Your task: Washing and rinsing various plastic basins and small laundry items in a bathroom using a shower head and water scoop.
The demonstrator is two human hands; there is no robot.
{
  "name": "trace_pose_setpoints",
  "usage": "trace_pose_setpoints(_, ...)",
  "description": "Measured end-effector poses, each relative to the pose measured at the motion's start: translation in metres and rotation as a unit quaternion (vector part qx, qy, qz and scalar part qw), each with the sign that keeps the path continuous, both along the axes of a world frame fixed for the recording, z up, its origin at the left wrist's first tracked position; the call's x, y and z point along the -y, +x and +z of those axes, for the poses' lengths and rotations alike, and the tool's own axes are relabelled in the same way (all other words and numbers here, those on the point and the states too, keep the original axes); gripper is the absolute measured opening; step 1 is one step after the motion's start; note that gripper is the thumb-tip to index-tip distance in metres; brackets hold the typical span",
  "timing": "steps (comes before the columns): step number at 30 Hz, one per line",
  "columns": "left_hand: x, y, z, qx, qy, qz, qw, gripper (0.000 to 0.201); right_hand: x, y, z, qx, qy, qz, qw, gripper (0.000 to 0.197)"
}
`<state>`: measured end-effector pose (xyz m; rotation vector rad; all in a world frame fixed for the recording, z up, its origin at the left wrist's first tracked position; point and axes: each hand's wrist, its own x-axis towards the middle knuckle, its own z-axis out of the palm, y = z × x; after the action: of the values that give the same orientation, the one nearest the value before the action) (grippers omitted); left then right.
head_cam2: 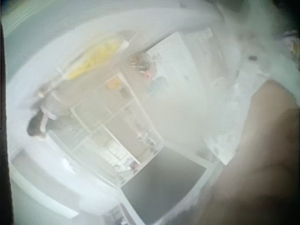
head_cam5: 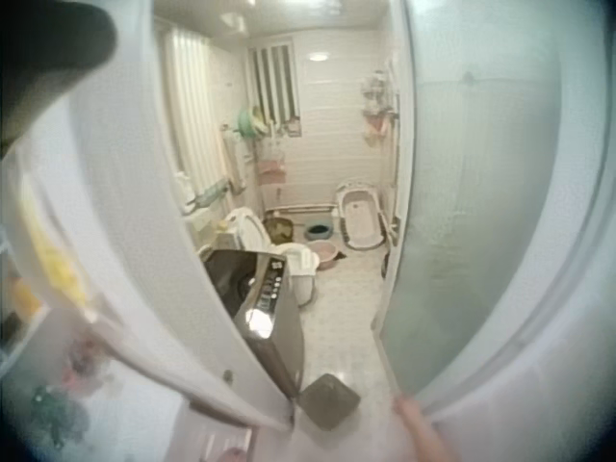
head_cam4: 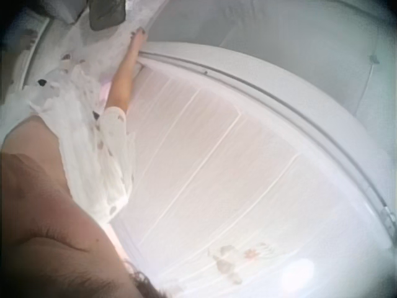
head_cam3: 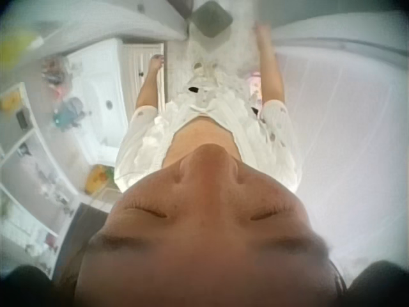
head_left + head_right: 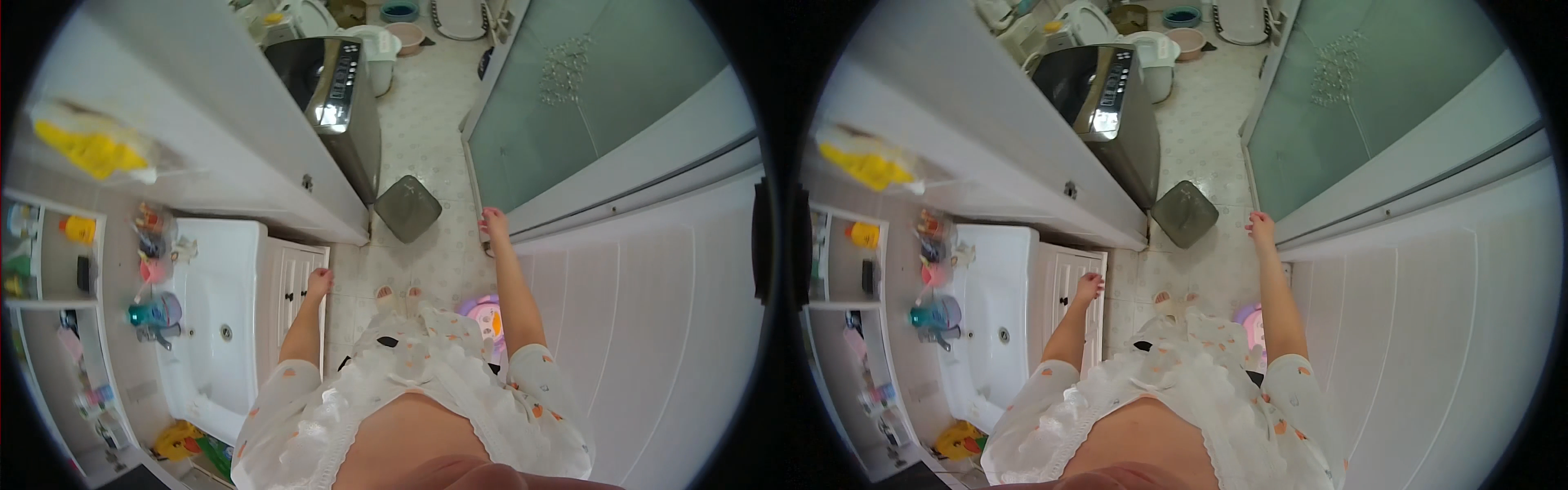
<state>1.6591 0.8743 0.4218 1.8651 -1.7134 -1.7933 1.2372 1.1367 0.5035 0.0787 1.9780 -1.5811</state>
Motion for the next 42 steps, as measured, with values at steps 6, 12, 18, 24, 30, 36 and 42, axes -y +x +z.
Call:
trace_pose_setpoints(6, 0.017, -0.175, 0.000, -0.096, -0.083, -0.180, 0.975, 0.020, 0.002, -0.068, 0.013, 0.006, -0.001, -0.026, 1.000, 0.017)
trace_pose_setpoints(12, 0.020, -0.281, -0.028, -0.167, -0.083, -0.136, 0.973, 0.018, 0.045, -0.128, -0.067, 0.043, 0.042, 0.061, 0.996, 0.020)
trace_pose_setpoints(18, 0.002, -0.276, -0.177, -0.036, 0.061, -0.029, 0.997, 0.032, 0.071, -0.129, -0.281, -0.050, 0.142, 0.242, 0.958, 0.028)
trace_pose_setpoints(24, 0.011, -0.246, -0.338, 0.063, 0.113, -0.015, 0.991, 0.060, 0.131, -0.101, -0.408, -0.116, 0.219, 0.354, 0.902, 0.043)
trace_pose_setpoints(30, 0.005, -0.294, -0.387, -0.051, 0.247, 0.070, 0.965, 0.055, 0.134, -0.118, -0.504, -0.222, 0.283, 0.337, 0.870, 0.061)
trace_pose_setpoints(36, 0.034, -0.271, -0.372, -0.039, 0.182, 0.126, 0.974, 0.059, 0.179, -0.059, -0.479, -0.086, 0.298, 0.211, 0.927, 0.055)
trace_pose_setpoints(42, 0.014, -0.245, -0.312, -0.089, 0.163, 0.065, 0.980, 0.055, 0.101, 0.007, -0.404, -0.076, 0.292, 0.025, 0.953, 0.051)
